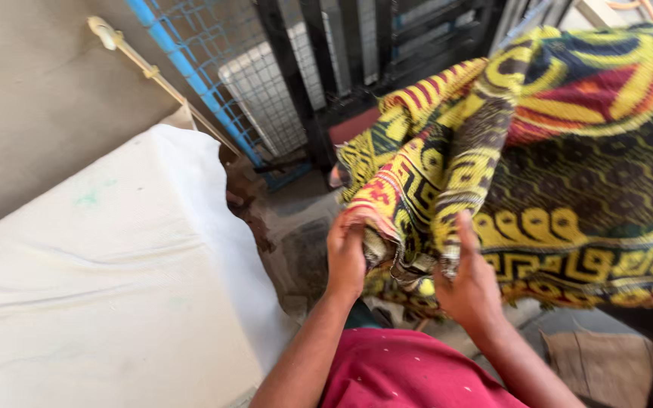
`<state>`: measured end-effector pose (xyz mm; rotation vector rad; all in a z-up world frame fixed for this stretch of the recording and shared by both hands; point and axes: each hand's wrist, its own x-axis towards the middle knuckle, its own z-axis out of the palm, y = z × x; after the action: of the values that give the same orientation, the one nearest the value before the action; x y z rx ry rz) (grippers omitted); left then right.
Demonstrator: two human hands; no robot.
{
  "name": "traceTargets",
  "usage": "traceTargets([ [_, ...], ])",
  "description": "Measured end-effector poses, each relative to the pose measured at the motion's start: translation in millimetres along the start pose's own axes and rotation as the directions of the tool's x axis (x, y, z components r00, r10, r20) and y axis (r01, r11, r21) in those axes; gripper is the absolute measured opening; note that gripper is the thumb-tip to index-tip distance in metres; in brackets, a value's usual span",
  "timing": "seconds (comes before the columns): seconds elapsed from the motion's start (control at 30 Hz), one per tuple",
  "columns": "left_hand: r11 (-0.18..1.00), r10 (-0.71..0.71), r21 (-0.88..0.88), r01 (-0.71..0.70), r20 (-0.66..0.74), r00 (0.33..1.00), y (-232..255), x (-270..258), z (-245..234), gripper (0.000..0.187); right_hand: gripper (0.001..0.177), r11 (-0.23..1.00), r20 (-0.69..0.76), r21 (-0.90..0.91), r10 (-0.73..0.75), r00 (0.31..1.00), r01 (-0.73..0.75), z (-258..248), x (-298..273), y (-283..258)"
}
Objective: The person folds a large patterned textile on a white-covered surface. They smooth the fabric, fold it in half multiple times, and align the edges to create a compact rectangular bundle.
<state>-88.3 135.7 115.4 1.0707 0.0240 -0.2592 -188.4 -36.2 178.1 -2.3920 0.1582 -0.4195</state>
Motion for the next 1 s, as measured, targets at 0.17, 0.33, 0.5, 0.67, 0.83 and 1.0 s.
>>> traceTargets([
  [0.17,0.973,-0.033,0.229,-0.028,0.258,0.966,-20.4,-42.2,45.9,0.019,0.098,0.956,0.359,0.124,0.206,0.910,-0.266,-8.4,-38.4,28.1],
  [0.33,0.974,-0.085,0.224,-0.023,0.462,0.883,-8.7,-37.1,69.5,0.027,0.075,0.974,0.173,0.056,0.207,0.963,-0.219,-4.4,-35.3,37.8],
  [0.5,0.800,0.144,0.373,-0.469,0.641,0.754,-8.5,-35.9,50.8,0.067,0.031,0.964,-0.117,0.258,0.095,0.989,-0.062,-9.4,-16.0,31.7],
  [0.67,0.420,-0.494,0.901,-0.105,0.324,0.807,-55.7,-21.3,-25.2,0.083,0.026,0.962,-0.235,0.268,0.113,0.966,-0.047,-34.5,20.1,18.7],
  [0.83,0.348,-0.485,0.911,-0.223,0.378,0.788,-120.6,-31.9,-92.5,0.046,0.008,0.984,-0.362,0.137,0.158,0.919,-0.115,-67.4,57.7,3.4],
  [1.0,0.649,-0.345,0.755,0.096,0.180,0.921,-117.8,-22.3,-86.7,0.041,0.010,0.856,-0.374,0.516,0.235,0.897,-0.009,-96.9,124.3,5.0],
])
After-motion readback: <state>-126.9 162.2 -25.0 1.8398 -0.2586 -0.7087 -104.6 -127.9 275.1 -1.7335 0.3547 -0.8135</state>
